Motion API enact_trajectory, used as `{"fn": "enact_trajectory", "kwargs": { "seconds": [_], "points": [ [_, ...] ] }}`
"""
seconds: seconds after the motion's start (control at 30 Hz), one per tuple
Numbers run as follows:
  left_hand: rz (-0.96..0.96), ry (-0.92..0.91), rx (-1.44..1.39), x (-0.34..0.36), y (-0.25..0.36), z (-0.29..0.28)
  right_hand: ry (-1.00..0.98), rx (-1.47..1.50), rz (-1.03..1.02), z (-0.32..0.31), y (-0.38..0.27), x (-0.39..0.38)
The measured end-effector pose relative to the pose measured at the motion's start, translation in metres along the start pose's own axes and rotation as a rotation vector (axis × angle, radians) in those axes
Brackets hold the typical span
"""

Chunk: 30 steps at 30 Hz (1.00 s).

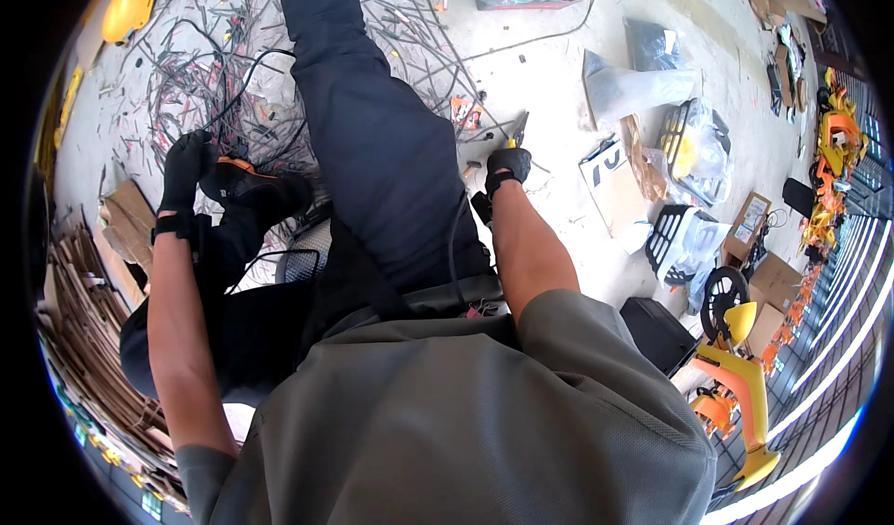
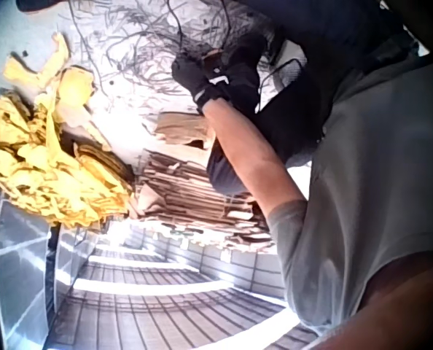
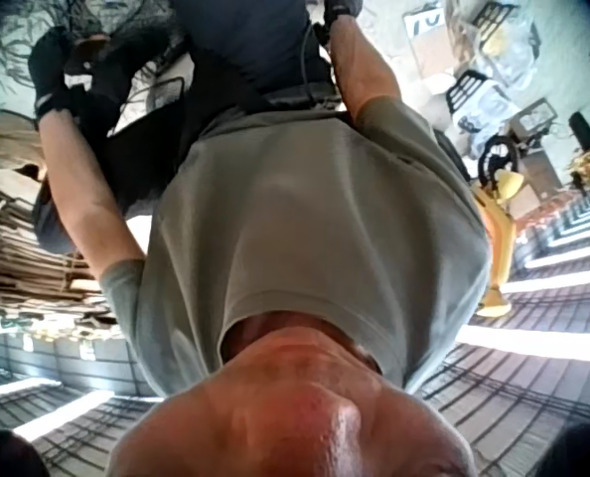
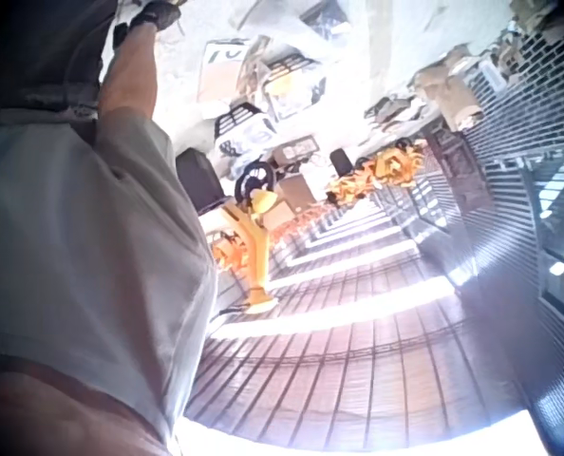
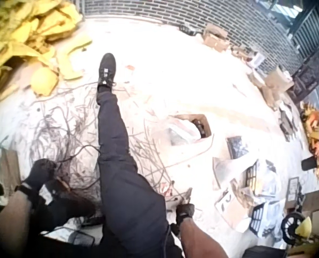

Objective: The person strips insulation from wires using a wire stripper and attaches connectors to the wires by hand and with the tool, working over a large bundle of cables on the floor.

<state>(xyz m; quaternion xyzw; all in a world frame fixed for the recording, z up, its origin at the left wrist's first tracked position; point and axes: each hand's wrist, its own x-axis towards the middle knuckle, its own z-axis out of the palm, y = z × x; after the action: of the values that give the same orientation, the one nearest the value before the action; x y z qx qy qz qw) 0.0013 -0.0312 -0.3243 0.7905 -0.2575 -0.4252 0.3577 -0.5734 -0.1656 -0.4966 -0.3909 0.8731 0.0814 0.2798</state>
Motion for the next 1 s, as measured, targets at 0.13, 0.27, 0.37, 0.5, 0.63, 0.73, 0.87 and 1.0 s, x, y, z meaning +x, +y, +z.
{"fn": "enact_trajectory", "kwargs": {
  "seconds": [0.13,0.27,0.37,0.5,0.63,0.73,0.87,1.0],
  "points": [
    [-0.099,0.000,-0.032,0.002,-0.019,0.001,-0.003,0.270,-0.025,-0.012,0.021,0.010],
    [-0.038,0.054,-0.012,0.019,-0.035,-0.016,-0.342,0.955,-0.096,-0.088,0.018,-0.029],
    [-0.117,0.057,-0.155,0.034,-0.040,-0.019,-0.517,1.112,-0.232,-0.147,0.020,-0.043],
    [-0.122,0.066,-0.301,0.045,-0.045,-0.033,-0.838,1.338,-0.328,-0.198,0.000,-0.051],
    [-0.105,0.102,-0.216,0.035,0.003,-0.018,-1.036,1.426,-0.402,-0.237,-0.034,-0.071],
    [-0.003,0.239,-0.272,0.016,0.037,-0.012,-1.206,1.508,-0.421,-0.247,-0.069,-0.085],
    [0.630,0.286,0.211,-0.032,0.133,0.012,-1.242,1.433,-0.525,-0.254,-0.146,-0.147],
    [1.265,0.126,0.549,-0.123,0.228,0.057,-1.232,1.114,-0.772,-0.238,-0.213,-0.212]
  ]
}}
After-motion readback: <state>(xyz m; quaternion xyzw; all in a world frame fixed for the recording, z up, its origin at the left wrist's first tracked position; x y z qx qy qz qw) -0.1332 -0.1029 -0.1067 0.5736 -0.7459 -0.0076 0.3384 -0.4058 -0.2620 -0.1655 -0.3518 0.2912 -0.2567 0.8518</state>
